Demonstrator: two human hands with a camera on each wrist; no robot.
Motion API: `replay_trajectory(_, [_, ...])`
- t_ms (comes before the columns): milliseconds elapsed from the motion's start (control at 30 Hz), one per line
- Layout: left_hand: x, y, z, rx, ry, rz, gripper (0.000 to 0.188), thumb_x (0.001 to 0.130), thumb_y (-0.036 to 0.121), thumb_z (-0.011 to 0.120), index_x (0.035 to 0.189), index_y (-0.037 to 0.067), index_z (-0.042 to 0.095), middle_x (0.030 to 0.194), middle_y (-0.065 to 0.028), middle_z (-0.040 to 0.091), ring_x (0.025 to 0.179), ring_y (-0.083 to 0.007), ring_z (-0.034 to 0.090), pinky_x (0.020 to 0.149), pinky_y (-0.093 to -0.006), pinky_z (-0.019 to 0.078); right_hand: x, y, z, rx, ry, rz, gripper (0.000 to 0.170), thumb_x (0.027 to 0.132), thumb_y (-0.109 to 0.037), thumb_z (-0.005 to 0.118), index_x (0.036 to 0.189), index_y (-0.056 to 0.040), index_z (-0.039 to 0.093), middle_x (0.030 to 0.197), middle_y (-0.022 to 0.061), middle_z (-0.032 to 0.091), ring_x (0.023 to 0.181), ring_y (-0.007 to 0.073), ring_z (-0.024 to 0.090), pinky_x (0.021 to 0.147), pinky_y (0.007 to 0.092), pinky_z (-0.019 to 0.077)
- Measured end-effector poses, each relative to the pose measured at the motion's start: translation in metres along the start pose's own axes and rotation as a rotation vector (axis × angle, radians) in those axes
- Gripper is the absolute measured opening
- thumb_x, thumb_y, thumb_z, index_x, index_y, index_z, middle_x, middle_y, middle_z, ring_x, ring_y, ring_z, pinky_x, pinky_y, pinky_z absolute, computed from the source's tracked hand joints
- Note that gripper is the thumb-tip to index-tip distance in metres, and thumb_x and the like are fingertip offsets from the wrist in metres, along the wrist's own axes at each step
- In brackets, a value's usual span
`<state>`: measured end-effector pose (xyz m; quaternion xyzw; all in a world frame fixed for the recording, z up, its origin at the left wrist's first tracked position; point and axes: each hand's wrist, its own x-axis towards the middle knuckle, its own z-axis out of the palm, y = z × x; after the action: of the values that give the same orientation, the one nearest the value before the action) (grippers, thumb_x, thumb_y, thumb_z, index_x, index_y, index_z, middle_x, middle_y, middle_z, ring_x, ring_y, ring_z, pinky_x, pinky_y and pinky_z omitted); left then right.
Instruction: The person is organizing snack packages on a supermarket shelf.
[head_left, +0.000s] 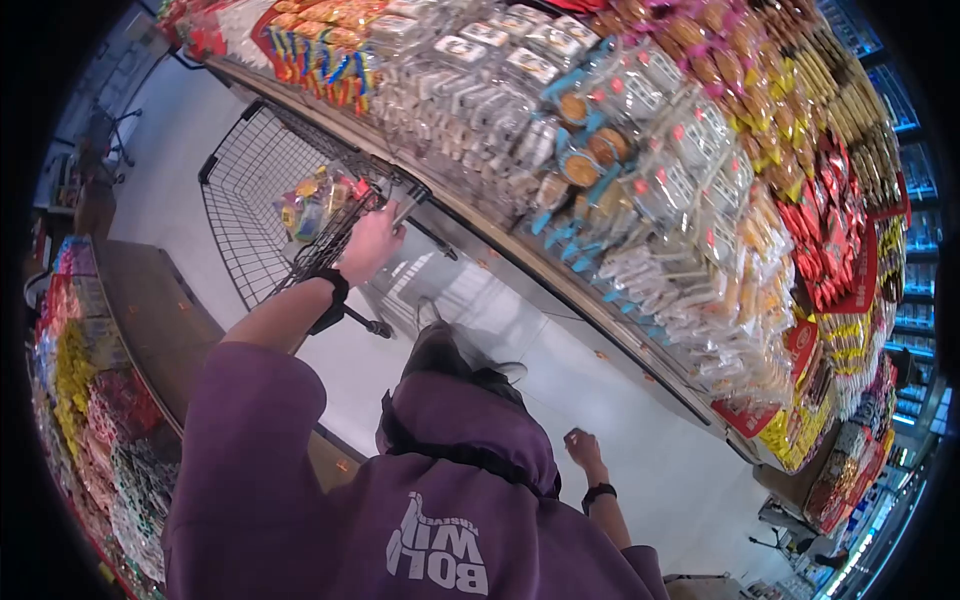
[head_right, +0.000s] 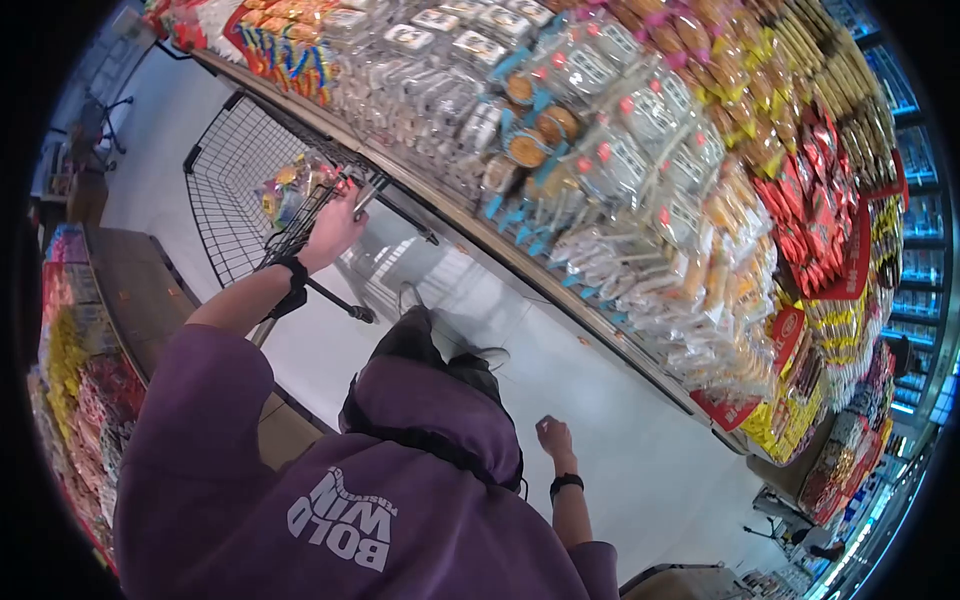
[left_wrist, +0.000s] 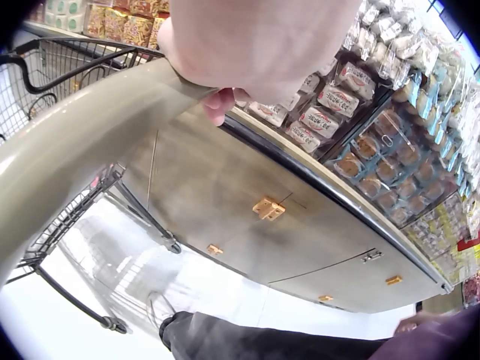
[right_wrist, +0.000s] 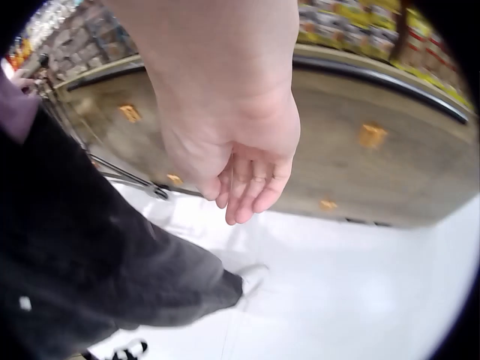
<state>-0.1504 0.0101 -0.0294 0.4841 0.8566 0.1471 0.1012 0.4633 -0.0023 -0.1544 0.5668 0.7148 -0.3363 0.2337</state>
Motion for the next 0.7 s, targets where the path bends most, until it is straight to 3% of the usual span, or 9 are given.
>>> replay_trajectory(167, [0.006, -0.012, -0.007, -0.105, -0.067, -0.039, 0.03, 0.085, 0.019, 0.063, 0.105, 0.001, 0.05, 0.083, -0.0227, 0.067, 0.079, -0.0423, 0.066, 0.072, -0.0519, 0.0541, 0.071, -0.249, -0.106, 0.063, 0.182, -0.653, 0.018, 0.094, -0.021, 0.057, 0.093, -0.0028, 0.06, 0.082, 0.0194, 0.066, 0.08, 0.0411, 0.064, 0.07, 0.0487, 0.0501])
replay_trajectory(233, [0.008, -0.014, -0.009, -0.15, -0.086, -0.05, 0.028, 0.085, 0.019, 0.062, 0.104, 0.001, 0.051, 0.082, -0.0226, 0.067, 0.081, -0.0426, 0.066, 0.074, -0.0524, 0.0535, 0.061, -0.364, -0.137, 0.148, 0.192, -0.832, 0.012, 0.094, -0.015, 0.057, 0.093, -0.0031, 0.058, 0.091, 0.0168, 0.063, 0.085, 0.038, 0.062, 0.073, 0.0446, 0.05])
replay_trajectory(300, [0.01, -0.019, -0.011, -0.206, -0.108, -0.073, 0.025, 0.086, 0.019, 0.061, 0.102, 0.0, 0.054, 0.082, -0.0227, 0.067, 0.084, -0.0429, 0.066, 0.075, -0.0526, 0.0528, 0.066, -0.456, -0.142, 0.237, 0.353, -1.171, 0.009, 0.093, -0.013, 0.058, 0.092, -0.0045, 0.059, 0.092, 0.0145, 0.061, 0.086, 0.0361, 0.06, 0.075, 0.0424, 0.0496])
replay_trajectory(367, [0.004, -0.041, 0.014, -0.421, 0.088, 0.08, 0.028, 0.084, 0.023, 0.063, 0.1, 0.001, 0.058, 0.084, -0.0231, 0.067, 0.088, -0.0432, 0.065, 0.078, -0.0519, 0.0522, 0.077, -0.529, -0.132, 0.319, 0.475, -1.301, 0.01, 0.09, -0.013, 0.062, 0.095, -0.0037, 0.061, 0.091, 0.0125, 0.06, 0.088, 0.0322, 0.059, 0.075, 0.0407, 0.0474])
replay_trajectory(400, [-0.001, -0.049, 0.022, -0.523, 0.184, 0.157, 0.029, 0.084, 0.025, 0.064, 0.099, 0.001, 0.061, 0.084, -0.0234, 0.067, 0.09, -0.0434, 0.065, 0.079, -0.0515, 0.0519, 0.082, -0.556, -0.13, 0.274, 0.478, -1.325, 0.011, 0.089, -0.013, 0.062, 0.095, -0.0041, 0.061, 0.091, 0.012, 0.061, 0.089, 0.0313, 0.06, 0.076, 0.0405, 0.0475])
replay_trajectory(467, [-0.006, -0.05, 0.016, -0.548, 0.083, 0.026, 0.031, 0.082, 0.028, 0.065, 0.098, 0.001, 0.062, 0.088, -0.0232, 0.068, 0.092, -0.043, 0.065, 0.081, -0.0504, 0.0515, 0.088, -0.597, -0.127, 0.187, 0.485, -1.368, 0.012, 0.088, -0.013, 0.063, 0.096, -0.0047, 0.062, 0.093, 0.0108, 0.062, 0.091, 0.0296, 0.06, 0.077, 0.0402, 0.0477])
replay_trajectory(600, [-0.002, -0.037, 0.005, -0.614, -0.121, -0.241, 0.036, 0.079, 0.033, 0.068, 0.097, 0.002, 0.066, 0.094, -0.0228, 0.068, 0.097, -0.0423, 0.064, 0.086, -0.0483, 0.0507, 0.116, -0.612, -0.129, 0.26, 0.362, -1.13, 0.017, 0.086, -0.02, 0.064, 0.098, -0.0066, 0.063, 0.097, 0.0074, 0.065, 0.095, 0.0275, 0.06, 0.083, 0.0385, 0.0487])
replay_trajectory(633, [0.002, -0.039, 0.009, -0.607, -0.184, -0.218, 0.045, 0.076, 0.039, 0.071, 0.104, 0.004, 0.066, 0.106, -0.022, 0.067, 0.102, -0.0411, 0.063, 0.09, -0.0464, 0.0495, 0.119, -0.611, -0.133, 0.197, 0.327, -1.147, 0.021, 0.086, -0.022, 0.064, 0.101, -0.0072, 0.063, 0.1, 0.0077, 0.064, 0.097, 0.0274, 0.06, 0.084, 0.0395, 0.0487])
replay_trajectory(700, [0.002, -0.042, 0.011, -0.589, -0.16, -0.17, 0.047, 0.075, 0.039, 0.072, 0.106, 0.005, 0.065, 0.109, -0.0216, 0.067, 0.103, -0.0399, 0.062, 0.092, -0.0458, 0.0487, 0.12, -0.611, -0.132, 0.115, 0.288, -1.156, 0.027, 0.086, -0.026, 0.064, 0.107, -0.0083, 0.062, 0.107, 0.0081, 0.063, 0.1, 0.027, 0.061, 0.085, 0.0414, 0.0487])
